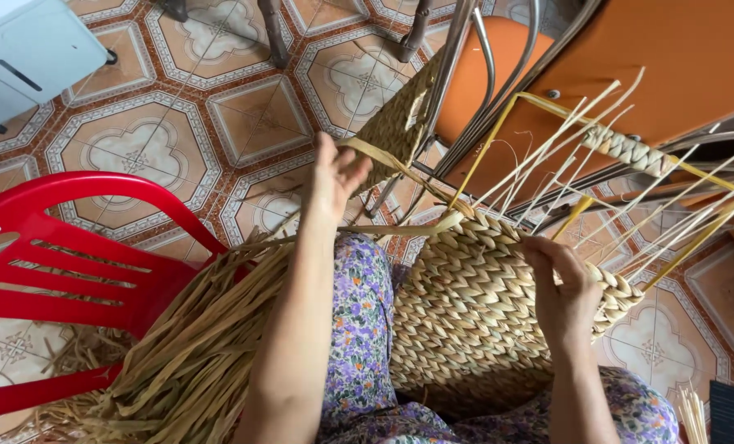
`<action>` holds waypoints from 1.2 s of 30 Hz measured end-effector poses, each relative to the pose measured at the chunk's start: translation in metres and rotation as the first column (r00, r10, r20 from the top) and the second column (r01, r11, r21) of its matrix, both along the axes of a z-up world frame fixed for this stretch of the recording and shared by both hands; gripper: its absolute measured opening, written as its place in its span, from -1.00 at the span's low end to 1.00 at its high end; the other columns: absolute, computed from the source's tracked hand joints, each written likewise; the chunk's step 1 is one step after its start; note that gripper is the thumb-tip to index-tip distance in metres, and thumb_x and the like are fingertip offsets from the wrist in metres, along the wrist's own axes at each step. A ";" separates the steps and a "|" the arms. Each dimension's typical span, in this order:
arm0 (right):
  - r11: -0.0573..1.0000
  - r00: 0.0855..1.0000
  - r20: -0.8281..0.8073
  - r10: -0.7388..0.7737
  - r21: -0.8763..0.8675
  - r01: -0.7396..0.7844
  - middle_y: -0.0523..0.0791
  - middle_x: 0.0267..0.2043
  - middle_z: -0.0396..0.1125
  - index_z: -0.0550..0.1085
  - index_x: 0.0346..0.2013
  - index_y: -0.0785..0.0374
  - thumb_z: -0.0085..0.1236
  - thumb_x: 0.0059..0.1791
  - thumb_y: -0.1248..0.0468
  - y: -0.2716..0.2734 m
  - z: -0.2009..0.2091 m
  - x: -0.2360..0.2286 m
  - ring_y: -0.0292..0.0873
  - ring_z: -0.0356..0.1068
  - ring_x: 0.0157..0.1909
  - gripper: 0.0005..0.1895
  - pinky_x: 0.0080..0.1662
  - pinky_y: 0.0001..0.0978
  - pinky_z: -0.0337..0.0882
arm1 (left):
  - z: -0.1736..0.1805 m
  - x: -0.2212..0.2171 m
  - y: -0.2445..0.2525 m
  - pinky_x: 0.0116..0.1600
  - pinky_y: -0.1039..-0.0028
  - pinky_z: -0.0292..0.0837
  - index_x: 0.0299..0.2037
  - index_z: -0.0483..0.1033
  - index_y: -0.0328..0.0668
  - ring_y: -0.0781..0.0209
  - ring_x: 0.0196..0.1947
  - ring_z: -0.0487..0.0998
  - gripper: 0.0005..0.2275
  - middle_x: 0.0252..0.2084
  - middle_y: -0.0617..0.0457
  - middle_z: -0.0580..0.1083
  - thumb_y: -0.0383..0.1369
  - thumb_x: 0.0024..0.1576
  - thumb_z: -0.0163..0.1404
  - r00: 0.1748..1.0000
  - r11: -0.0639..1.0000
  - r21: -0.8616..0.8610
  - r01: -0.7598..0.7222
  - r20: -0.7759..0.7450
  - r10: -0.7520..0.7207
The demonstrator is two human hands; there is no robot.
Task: Weaving dried plant fibers around a metal frame to create a basket or furniture component.
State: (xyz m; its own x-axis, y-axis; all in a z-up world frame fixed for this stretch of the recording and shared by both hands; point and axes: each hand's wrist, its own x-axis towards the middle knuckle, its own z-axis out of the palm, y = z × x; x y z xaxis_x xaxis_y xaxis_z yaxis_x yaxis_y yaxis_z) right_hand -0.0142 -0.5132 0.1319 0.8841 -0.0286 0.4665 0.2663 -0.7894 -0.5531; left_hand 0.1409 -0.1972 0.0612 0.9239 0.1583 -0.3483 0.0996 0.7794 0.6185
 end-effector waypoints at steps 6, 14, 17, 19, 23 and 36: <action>0.792 0.915 0.026 0.402 -0.512 -0.333 -0.10 -0.13 0.52 0.58 -0.06 0.18 0.12 0.09 0.25 0.052 0.059 0.083 -0.13 0.48 -0.08 -0.82 0.16 -0.17 0.39 | -0.001 -0.128 -0.055 -0.32 0.32 0.50 -0.29 0.61 -0.21 0.23 -0.50 0.50 -0.56 -0.46 0.04 0.51 0.05 0.23 -0.05 0.824 0.442 0.824 0.355 -0.052 -0.564; 0.340 0.769 -0.631 -0.102 -0.749 -0.569 -0.13 -0.28 0.51 0.61 -0.23 0.12 0.09 0.08 0.02 0.129 0.065 0.155 -0.18 0.49 -0.17 -0.72 0.22 -0.13 0.28 | -0.032 -0.125 -0.103 -0.08 0.19 0.51 0.12 0.35 -0.26 0.03 -0.21 0.49 -0.61 -0.09 -0.07 0.42 -0.06 0.34 -0.04 0.872 0.353 0.926 -0.134 0.279 -0.402; 0.319 0.686 -0.703 -0.190 -0.705 -0.634 -0.11 -0.22 0.51 0.62 -0.25 0.13 0.23 -0.05 0.04 0.138 0.063 0.165 -0.11 0.49 -0.08 -0.74 0.05 -0.09 0.37 | -0.030 -0.116 -0.112 -0.10 0.06 0.46 0.12 0.36 -0.25 -0.02 -0.21 0.47 -0.58 -0.06 -0.09 0.44 -0.06 0.27 -0.01 0.896 0.568 0.801 0.189 0.096 -0.434; 0.309 0.649 -0.726 -0.228 -0.686 -0.659 -0.10 -0.21 0.50 0.61 -0.25 0.13 0.26 -0.09 0.12 0.135 0.056 0.170 -0.10 0.50 -0.07 -0.79 0.00 -0.07 0.40 | -0.026 -0.115 -0.119 -0.07 0.03 0.46 0.11 0.37 -0.26 -0.01 -0.17 0.47 -0.57 -0.05 -0.09 0.46 -0.07 0.23 0.01 0.887 0.656 0.701 0.280 0.073 -0.456; 0.358 0.706 -0.699 -0.119 -0.693 -0.626 -0.05 -0.24 0.51 0.58 -0.25 0.15 0.11 -0.06 0.31 0.116 0.033 0.180 -0.08 0.53 -0.12 -0.86 -0.11 -0.10 0.51 | -0.023 -0.104 -0.132 0.15 0.20 0.49 0.10 0.34 -0.29 0.08 0.04 0.54 -0.61 0.00 -0.12 0.49 -0.15 0.26 0.05 0.878 0.719 0.687 -0.107 0.404 -0.256; 0.397 0.773 -0.632 -0.058 -0.725 -0.563 -0.09 -0.40 0.47 0.45 -0.07 0.20 -0.14 0.14 0.24 0.111 0.042 0.169 -0.21 0.50 -0.43 -0.80 -0.37 -0.32 0.54 | -0.066 -0.037 -0.138 -0.58 0.68 0.08 -0.25 0.53 -0.13 0.51 -0.60 0.27 -0.87 -0.48 0.20 0.43 -0.29 0.26 0.04 0.935 0.936 0.025 0.352 0.038 -0.353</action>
State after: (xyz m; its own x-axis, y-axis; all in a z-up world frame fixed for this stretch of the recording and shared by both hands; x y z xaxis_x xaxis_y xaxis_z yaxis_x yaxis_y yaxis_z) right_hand 0.1550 -0.4023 0.1738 0.8361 0.3643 -0.4101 0.4878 -0.8357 0.2523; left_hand 0.1041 -0.3354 -0.0044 0.9348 -0.1747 -0.3092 0.3406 0.6877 0.6411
